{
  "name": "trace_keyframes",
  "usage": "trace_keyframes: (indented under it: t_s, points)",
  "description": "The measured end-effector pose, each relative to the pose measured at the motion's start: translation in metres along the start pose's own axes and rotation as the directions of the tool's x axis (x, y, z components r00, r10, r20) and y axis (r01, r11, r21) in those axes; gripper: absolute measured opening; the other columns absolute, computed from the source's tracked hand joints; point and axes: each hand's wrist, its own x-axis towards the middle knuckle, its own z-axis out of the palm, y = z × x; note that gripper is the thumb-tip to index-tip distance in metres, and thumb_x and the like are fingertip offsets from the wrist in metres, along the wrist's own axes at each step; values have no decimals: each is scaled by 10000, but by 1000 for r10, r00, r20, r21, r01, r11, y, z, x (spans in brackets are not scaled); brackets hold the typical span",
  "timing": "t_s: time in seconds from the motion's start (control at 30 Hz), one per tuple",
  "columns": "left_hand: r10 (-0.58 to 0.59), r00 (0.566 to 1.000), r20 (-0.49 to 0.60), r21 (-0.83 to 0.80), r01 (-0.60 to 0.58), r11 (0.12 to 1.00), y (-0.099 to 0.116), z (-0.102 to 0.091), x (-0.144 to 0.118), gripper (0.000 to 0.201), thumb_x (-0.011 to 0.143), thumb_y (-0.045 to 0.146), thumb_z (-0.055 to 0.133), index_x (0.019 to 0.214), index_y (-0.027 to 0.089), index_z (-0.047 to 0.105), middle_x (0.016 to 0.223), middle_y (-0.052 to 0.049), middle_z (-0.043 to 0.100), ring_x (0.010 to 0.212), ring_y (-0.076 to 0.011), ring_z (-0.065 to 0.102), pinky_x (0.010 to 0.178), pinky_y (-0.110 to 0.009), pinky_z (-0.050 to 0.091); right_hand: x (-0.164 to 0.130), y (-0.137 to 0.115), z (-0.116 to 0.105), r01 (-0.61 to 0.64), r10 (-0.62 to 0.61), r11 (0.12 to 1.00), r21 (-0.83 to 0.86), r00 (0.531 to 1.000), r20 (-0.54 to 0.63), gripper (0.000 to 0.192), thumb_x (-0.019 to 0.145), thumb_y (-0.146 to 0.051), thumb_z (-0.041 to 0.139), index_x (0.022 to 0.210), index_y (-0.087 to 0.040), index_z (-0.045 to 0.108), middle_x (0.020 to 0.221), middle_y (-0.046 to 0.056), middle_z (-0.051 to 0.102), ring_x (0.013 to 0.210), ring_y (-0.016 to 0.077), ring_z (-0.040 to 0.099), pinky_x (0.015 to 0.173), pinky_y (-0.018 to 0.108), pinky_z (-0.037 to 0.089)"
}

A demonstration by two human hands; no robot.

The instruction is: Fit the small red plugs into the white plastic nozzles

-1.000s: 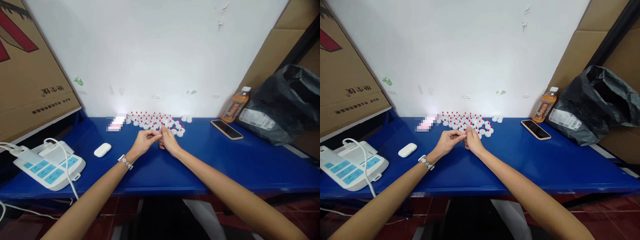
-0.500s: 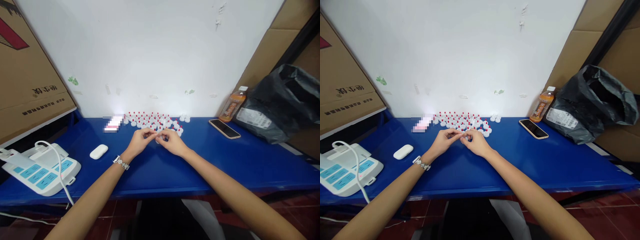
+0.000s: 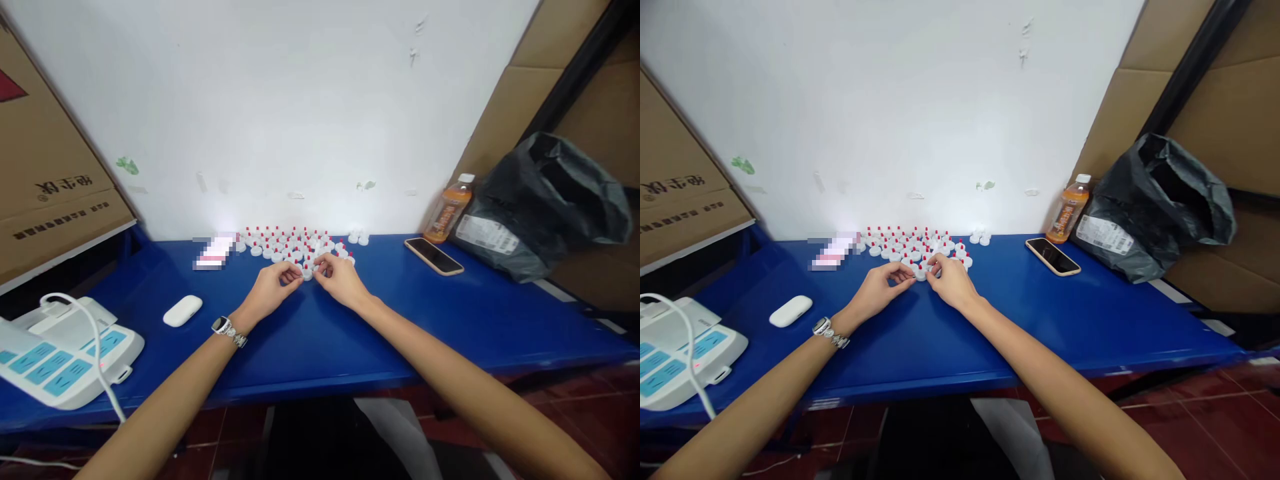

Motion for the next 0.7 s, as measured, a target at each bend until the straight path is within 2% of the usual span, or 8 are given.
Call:
trace_keyframes:
  t_s: [0.17,0.27,0.37,0.53,0.7]
  points:
    - [107,994,-7,73,-106,992,17,5,17,145,904,316,624,916,194,702,859,-21,721,770,-146,645,734,-274,502,-7,12,-40,-25,29,998,54,997,-72,95,843,-245,603,856,-190,679,741,-2,693,640,129,591,634,246,442]
    - [164,985,52,120,-170,978,28,14,44,141,916,284,593,881,192,694,866,-22,726,779,-150,650,731,-271,491,2,40,-66,-100,96,995,-15,981,-166,96,840,-244,594,842,-188,671,737,2,688,660,139,607,642,249,442]
    - [207,971,122,168,-225,960,38,27,81,105,888,234,600,879,188,694,888,-30,736,818,-165,664,753,-277,488,21,77,-84,-229,194,963,-141,955,-225,157,830,-229,614,967,-182,677,776,13,702,688,155,619,681,267,446]
    - [153,979,131,243,-182,953,44,60,135,136,878,266,612,895,182,718,895,-64,746,802,-199,670,716,-299,482,55,120,-91,-388,328,880,-275,914,-238,347,852,-284,630,1181,-174,642,987,81,742,916,221,671,820,326,477]
    - [130,989,64,270,-143,952,40,93,157,128,847,197,602,870,192,728,837,-60,747,786,-206,679,734,-300,491,72,128,-84,-439,382,840,-320,896,-225,290,892,-338,611,1142,-214,692,1039,87,751,1021,242,671,908,369,468]
